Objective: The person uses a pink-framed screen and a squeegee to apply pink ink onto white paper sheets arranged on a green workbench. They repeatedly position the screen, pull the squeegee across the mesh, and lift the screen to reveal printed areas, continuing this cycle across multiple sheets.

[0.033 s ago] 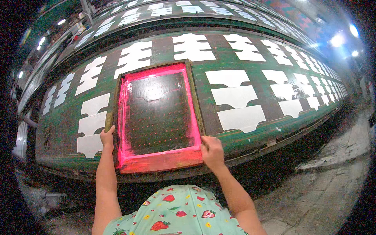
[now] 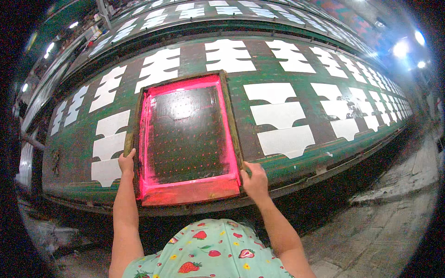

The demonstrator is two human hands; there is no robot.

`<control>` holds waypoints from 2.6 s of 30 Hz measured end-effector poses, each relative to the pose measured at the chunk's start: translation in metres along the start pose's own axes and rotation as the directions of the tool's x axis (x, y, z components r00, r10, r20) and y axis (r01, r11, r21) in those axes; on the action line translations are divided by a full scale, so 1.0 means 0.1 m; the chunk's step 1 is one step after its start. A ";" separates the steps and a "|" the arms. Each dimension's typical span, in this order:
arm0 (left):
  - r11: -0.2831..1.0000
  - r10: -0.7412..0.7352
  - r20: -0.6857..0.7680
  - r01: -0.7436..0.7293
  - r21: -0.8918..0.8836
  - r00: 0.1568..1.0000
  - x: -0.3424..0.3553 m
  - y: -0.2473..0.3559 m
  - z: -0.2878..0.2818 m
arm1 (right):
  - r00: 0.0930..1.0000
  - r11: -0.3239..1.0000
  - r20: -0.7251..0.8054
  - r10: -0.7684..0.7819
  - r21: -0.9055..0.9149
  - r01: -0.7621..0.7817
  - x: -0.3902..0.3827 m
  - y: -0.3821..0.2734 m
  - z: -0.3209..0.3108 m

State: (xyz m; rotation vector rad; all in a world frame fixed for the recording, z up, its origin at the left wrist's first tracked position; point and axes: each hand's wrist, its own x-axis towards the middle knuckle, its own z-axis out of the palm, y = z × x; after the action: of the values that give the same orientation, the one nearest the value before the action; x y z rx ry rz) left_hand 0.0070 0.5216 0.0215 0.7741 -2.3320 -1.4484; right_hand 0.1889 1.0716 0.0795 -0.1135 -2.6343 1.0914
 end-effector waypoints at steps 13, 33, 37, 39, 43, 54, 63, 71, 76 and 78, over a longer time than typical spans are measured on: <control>0.995 -0.085 0.026 0.086 -0.059 0.996 0.06 0.12 0.06 | 0.826 0.758 0.175 0.536 0.330 -0.562 0.09 0.38 0.35; 0.901 -0.126 0.142 0.173 -0.398 0.982 -0.31 0.66 0.43 | 0.852 0.775 0.054 0.521 0.387 -0.499 0.46 0.55 -0.40; 0.913 -0.098 0.153 0.150 -0.379 0.983 -0.73 1.06 0.99 | 0.873 0.819 -0.008 0.488 0.349 -0.455 0.65 1.05 -0.90; 0.912 -0.050 0.129 0.098 -0.398 0.990 -1.06 1.23 1.36 | 0.846 0.800 0.000 0.534 0.325 -0.505 0.70 1.40 -1.16; 0.892 -0.038 0.136 0.095 -0.441 0.990 -1.66 1.58 2.11 | 0.862 0.846 -0.047 0.505 0.224 -0.484 0.78 2.25 -1.63; 0.927 -0.035 0.091 0.066 -0.368 0.995 -2.95 1.98 3.43 | 0.779 0.767 -0.055 0.625 0.228 -0.599 0.94 3.52 -2.87; 0.944 -0.004 0.089 0.033 -0.328 0.996 -3.16 2.15 3.63 | 0.828 0.819 0.014 0.561 0.136 -0.557 0.95 3.70 -3.21; 0.998 0.028 0.055 -0.025 -0.057 0.998 -3.16 2.07 3.68 | 0.832 0.899 0.449 -0.325 -0.128 0.419 0.58 2.30 -3.07; 0.997 0.056 -0.009 -0.056 0.047 0.998 -3.08 1.99 3.72 | 0.687 0.776 0.616 -0.386 -0.187 0.603 0.65 2.01 -2.81; 0.997 0.034 -0.043 -0.031 0.076 0.998 -3.09 1.96 3.74 | 0.720 0.777 0.541 -0.435 -0.180 0.604 0.73 1.95 -2.71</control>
State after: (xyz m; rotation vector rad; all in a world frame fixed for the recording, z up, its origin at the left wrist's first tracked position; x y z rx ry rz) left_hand 0.0139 1.0446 0.0383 0.7758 -2.3666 -1.3233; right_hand 0.1914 1.4075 0.1417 0.9092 -2.9464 0.4807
